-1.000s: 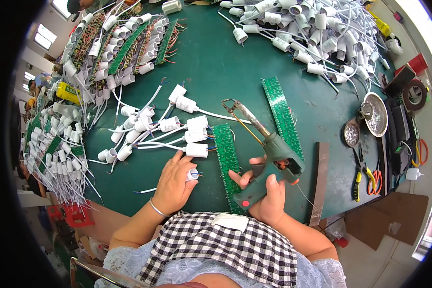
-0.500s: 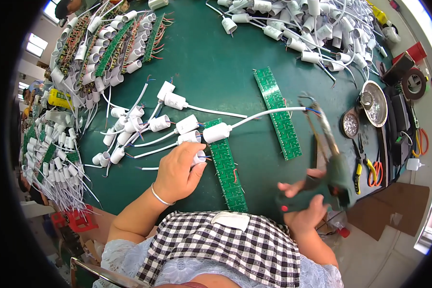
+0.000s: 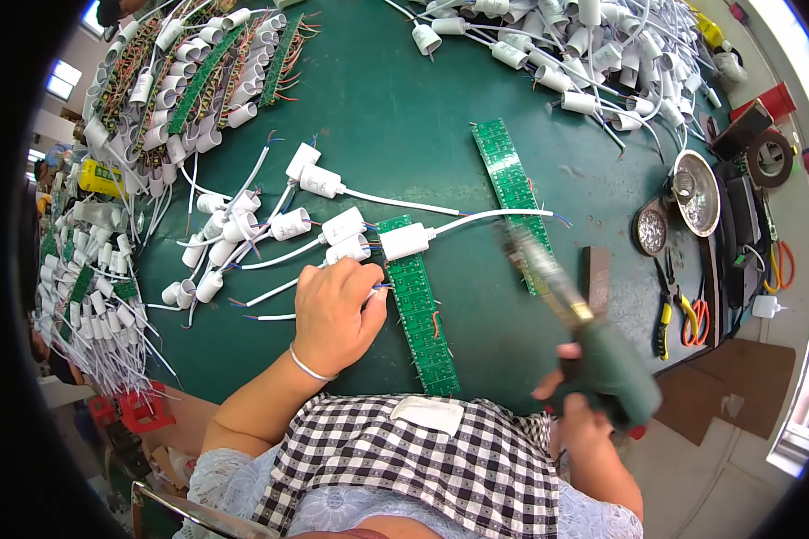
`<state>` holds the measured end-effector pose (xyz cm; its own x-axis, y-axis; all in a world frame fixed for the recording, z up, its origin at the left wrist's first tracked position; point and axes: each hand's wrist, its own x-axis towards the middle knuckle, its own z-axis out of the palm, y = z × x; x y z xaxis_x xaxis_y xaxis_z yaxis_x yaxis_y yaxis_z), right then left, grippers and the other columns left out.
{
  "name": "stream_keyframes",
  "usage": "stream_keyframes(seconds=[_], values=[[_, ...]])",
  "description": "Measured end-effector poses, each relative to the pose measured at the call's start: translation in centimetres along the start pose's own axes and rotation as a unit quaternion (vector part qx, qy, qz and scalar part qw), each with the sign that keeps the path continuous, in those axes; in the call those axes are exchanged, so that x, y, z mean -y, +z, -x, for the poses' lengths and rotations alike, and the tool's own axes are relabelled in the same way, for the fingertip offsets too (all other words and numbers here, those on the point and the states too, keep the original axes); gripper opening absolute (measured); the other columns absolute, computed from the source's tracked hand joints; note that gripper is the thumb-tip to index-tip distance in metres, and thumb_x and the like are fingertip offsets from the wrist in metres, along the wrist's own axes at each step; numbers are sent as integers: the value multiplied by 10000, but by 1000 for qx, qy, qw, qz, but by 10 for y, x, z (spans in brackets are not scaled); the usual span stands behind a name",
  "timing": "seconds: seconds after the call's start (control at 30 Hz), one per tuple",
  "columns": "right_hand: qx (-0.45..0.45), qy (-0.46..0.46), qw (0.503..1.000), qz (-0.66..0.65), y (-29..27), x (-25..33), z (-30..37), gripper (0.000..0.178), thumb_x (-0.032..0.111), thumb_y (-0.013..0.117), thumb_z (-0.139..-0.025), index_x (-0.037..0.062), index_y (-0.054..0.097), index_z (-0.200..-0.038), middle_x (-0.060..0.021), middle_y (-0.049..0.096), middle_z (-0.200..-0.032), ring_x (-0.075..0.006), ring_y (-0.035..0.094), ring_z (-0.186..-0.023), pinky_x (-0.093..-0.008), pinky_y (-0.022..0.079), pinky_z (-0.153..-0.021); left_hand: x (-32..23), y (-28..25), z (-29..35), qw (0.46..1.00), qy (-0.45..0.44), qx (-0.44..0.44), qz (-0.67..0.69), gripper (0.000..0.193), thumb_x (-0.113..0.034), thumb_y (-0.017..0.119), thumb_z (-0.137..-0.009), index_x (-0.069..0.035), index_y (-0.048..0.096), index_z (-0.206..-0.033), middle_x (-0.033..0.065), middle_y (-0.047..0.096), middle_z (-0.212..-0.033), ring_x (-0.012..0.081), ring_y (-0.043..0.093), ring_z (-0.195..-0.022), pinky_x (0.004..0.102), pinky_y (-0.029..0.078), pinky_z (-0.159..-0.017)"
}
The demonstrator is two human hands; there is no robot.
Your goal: The person arranges wired cylindrical components onto circuit boards and solders their wire connections to the boards using a soldering gun.
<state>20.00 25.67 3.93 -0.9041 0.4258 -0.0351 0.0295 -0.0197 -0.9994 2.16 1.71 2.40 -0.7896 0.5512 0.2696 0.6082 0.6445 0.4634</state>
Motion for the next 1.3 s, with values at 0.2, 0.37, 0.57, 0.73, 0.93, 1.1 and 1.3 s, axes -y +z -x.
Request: stream_keyframes(seconds=[0.2, 0.37, 0.57, 0.73, 0.93, 1.1, 1.3], values=[[86, 81, 992, -33, 13, -8, 2, 557, 318, 596, -872, -73, 411, -1222, -160, 572, -1042, -209, 597, -673, -339, 510, -622, 3, 3, 4, 999, 11, -3, -33, 128, -129, 631, -731, -115, 586, -849, 18, 552, -866, 212, 517, -780, 392, 294, -748], [174, 88, 980, 30, 4, -15, 5, 515, 219, 577, -862, -27, 409, -1282, -163, 518, -1208, -221, 605, -700, -345, 511, -665, 2, 8, 4, 997, -1, -67, -44, 120, -120, 648, -674, -124, 594, -782, 33, 545, -1106, 271, 452, -1018, 425, 281, -863], [165, 119, 976, 72, 10, -7, 0, 187, 48, 576, -738, 4, 612, -916, -89, 631, -825, -186, 613, -723, -313, 487, -678, 3, 10, -2, 997, -39, -66, -15, 93, -109, 644, -610, -125, 609, -695, 39, 518, -1203, 312, 398, -1127, 444, 246, -929], [164, 124, 971, 125, 15, -10, 1, 237, 29, 636, -697, 7, 628, -932, -100, 640, -843, -259, 623, -770, -359, 489, -715, 4, 11, -3, 998, -40, -44, -11, 88, -115, 644, -598, -130, 610, -678, 29, 506, -1220, 314, 385, -1149, 454, 242, -938], [164, 103, 965, 177, 18, -13, 1, 282, 27, 652, -691, 22, 649, -973, -116, 655, -935, -312, 620, -876, -395, 467, -829, 4, 8, -4, 999, -44, -30, -9, 87, -114, 640, -596, -128, 605, -674, 26, 490, -1237, 312, 375, -1155, 466, 240, -940], [185, 121, 953, 207, 13, -14, 2, 318, 44, 669, -687, 39, 655, -1005, -111, 661, -990, -312, 611, -955, -390, 450, -886, 5, 8, -5, 999, -47, -27, -5, 64, -117, 651, -614, -134, 606, -657, 24, 497, -1231, 309, 372, -1166, 482, 248, -913], [229, 88, 936, 254, 11, -15, -2, 322, 66, 684, -679, 60, 662, -1000, -97, 659, -1019, -300, 592, -1014, -396, 453, -895, 5, 7, -5, 999, -44, -23, -11, 58, -120, 647, -612, -130, 603, -649, 29, 491, -1235, 311, 366, -1168, 481, 251, -908]])
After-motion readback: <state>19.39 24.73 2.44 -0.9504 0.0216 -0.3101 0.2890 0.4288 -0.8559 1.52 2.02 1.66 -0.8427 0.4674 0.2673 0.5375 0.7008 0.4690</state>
